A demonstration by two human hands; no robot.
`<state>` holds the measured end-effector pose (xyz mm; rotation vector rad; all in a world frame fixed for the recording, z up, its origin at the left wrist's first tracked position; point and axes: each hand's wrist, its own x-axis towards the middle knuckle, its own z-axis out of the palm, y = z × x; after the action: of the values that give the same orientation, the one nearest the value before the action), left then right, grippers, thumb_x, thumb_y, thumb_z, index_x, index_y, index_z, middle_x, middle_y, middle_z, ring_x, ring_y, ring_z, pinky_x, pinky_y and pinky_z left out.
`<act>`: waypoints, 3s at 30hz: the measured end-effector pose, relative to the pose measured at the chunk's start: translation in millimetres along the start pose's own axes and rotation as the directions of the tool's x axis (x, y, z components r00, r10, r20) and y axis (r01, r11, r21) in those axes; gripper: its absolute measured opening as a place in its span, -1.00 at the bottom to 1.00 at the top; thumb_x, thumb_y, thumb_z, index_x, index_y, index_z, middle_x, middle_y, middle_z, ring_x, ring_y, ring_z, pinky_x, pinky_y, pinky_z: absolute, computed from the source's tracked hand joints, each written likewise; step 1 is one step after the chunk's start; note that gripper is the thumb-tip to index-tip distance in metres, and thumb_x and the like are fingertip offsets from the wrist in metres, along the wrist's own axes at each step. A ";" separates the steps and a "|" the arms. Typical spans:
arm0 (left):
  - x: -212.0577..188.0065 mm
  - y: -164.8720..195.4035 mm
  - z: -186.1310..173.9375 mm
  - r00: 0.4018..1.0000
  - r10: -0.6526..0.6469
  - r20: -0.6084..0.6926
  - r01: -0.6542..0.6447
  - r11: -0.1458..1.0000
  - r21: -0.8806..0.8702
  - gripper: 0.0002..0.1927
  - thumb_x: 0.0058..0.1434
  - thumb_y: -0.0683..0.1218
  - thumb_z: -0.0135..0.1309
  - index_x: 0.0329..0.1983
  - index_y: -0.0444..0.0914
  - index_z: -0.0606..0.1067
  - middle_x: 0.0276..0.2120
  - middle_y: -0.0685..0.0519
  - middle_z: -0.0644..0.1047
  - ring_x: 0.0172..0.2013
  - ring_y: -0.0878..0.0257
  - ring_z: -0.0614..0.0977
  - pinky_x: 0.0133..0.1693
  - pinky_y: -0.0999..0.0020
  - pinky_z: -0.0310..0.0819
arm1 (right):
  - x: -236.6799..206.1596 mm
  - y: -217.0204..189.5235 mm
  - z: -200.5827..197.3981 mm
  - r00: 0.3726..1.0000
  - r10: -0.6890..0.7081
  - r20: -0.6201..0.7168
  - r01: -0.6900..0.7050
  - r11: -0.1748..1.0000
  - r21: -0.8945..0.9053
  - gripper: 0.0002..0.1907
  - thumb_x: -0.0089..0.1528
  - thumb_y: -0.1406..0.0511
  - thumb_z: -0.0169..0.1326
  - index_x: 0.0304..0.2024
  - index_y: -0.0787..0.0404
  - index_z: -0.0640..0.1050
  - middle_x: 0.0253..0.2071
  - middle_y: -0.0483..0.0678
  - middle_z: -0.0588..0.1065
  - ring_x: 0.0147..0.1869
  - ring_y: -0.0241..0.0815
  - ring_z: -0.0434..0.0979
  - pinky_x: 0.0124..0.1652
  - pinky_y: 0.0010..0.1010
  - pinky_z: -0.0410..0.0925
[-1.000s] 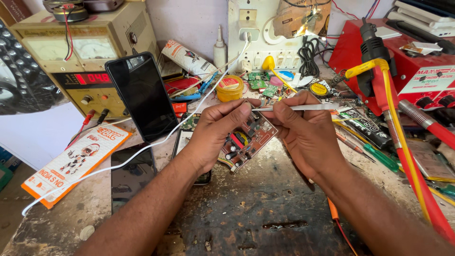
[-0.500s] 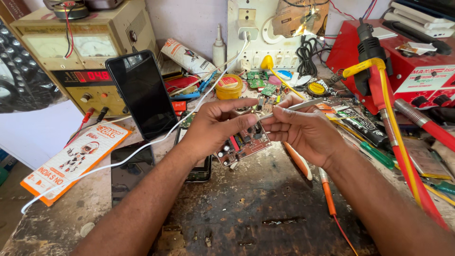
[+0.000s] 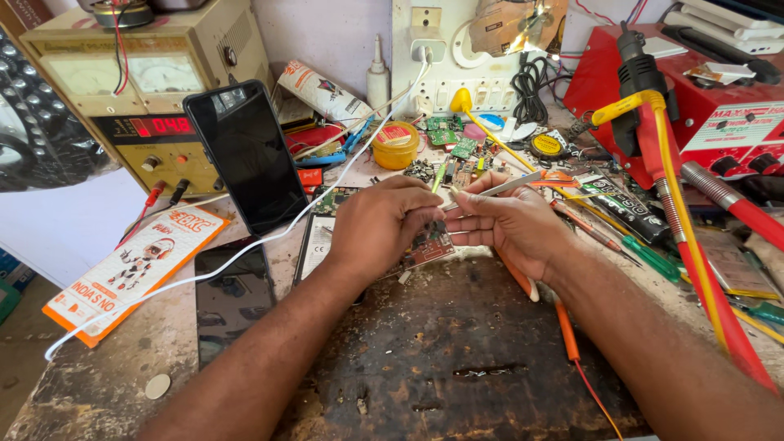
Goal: The person holds a small green circuit board and uses a yellow multimeter probe to test multiple points on the board. The person then uses red and orange multimeter probes to test continuity between different points on the board. The person flips the board over to test both sides.
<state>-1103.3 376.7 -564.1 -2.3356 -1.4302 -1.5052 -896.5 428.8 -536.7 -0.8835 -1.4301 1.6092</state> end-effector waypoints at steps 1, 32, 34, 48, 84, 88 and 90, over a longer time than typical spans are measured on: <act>0.0 0.5 1.2 1.000 -0.005 0.021 0.004 1.000 0.013 -0.83 0.23 0.04 0.20 -0.18 -0.06 0.68 -0.24 0.12 0.66 -0.21 0.11 0.69 -0.20 0.18 0.55 | -0.1 0.0 -0.5 1.000 0.003 -0.002 -0.003 1.000 0.003 -0.86 0.27 0.30 0.16 -0.20 0.22 0.48 -0.27 0.08 0.62 -0.24 -0.12 0.69 -0.24 -0.25 0.58; 0.8 -10.5 3.4 0.992 0.083 0.094 -0.071 0.990 -0.124 -0.85 0.15 -0.10 0.25 -0.22 -0.21 0.64 -0.30 -0.03 0.66 -0.25 0.04 0.70 -0.16 0.16 0.57 | 2.2 2.0 -7.1 0.996 0.054 0.072 -0.055 0.998 0.009 -0.86 0.31 0.29 0.07 -0.13 0.23 0.45 -0.15 0.14 0.61 -0.07 -0.03 0.67 -0.09 -0.17 0.57; 0.3 -8.6 3.3 0.991 0.069 0.116 -0.060 0.995 -0.082 -0.86 0.17 -0.09 0.24 -0.24 -0.22 0.60 -0.30 -0.04 0.64 -0.24 0.00 0.67 -0.16 0.12 0.53 | 2.3 1.2 -6.5 0.995 0.066 0.073 -0.066 0.998 0.005 -0.86 0.31 0.30 0.07 -0.15 0.22 0.44 -0.15 0.12 0.61 -0.07 -0.03 0.67 -0.08 -0.16 0.57; 11.0 10.3 -3.3 0.932 -0.117 0.342 0.028 0.966 0.255 -0.88 0.21 -0.05 0.13 -0.25 -0.17 0.54 -0.28 -0.02 0.59 -0.19 -0.05 0.62 -0.19 -0.01 0.45 | -10.1 0.9 0.4 0.973 -0.232 0.010 0.037 0.113 -0.993 -0.66 0.21 0.12 0.23 -0.02 0.09 0.61 -0.25 0.06 0.69 -0.20 -0.08 0.70 -0.06 -0.24 0.48; 37.4 38.7 3.4 0.915 -0.077 0.396 -0.011 0.976 0.217 -0.84 0.23 -0.13 0.01 -0.14 -0.21 0.50 -0.23 -0.12 0.62 -0.12 -0.11 0.63 -0.17 -0.03 0.50 | -7.7 2.5 -1.8 0.912 -0.383 0.149 0.230 0.177 -0.957 -0.77 0.22 0.16 0.24 -0.13 0.09 0.65 -0.33 0.05 0.63 -0.24 0.03 0.67 -0.17 -0.15 0.45; 37.9 38.4 8.8 0.918 -0.038 0.395 -0.081 0.956 0.280 -0.86 0.30 -0.13 -0.02 -0.12 -0.24 0.47 -0.22 -0.16 0.61 -0.14 -0.14 0.63 -0.18 -0.06 0.48 | -7.9 3.6 -1.1 0.903 -0.405 0.144 0.253 0.229 -0.940 -0.71 0.11 0.22 0.29 -0.10 0.06 0.65 -0.28 -0.04 0.67 -0.18 -0.03 0.68 -0.16 -0.20 0.47; 38.2 38.9 7.8 0.917 0.004 0.398 -0.127 0.951 0.282 -0.87 0.31 -0.12 -0.01 -0.13 -0.25 0.47 -0.22 -0.15 0.61 -0.13 -0.13 0.64 -0.17 -0.06 0.48 | -8.0 3.3 -1.5 0.915 -0.385 0.117 0.213 0.216 -0.953 -0.71 0.10 0.20 0.31 -0.12 0.03 0.66 -0.26 -0.08 0.68 -0.17 -0.07 0.69 -0.14 -0.22 0.47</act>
<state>-1066.3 383.5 -523.8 -2.5431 -1.5026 -0.7497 -892.0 422.1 -540.2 -1.2009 -2.3121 0.1496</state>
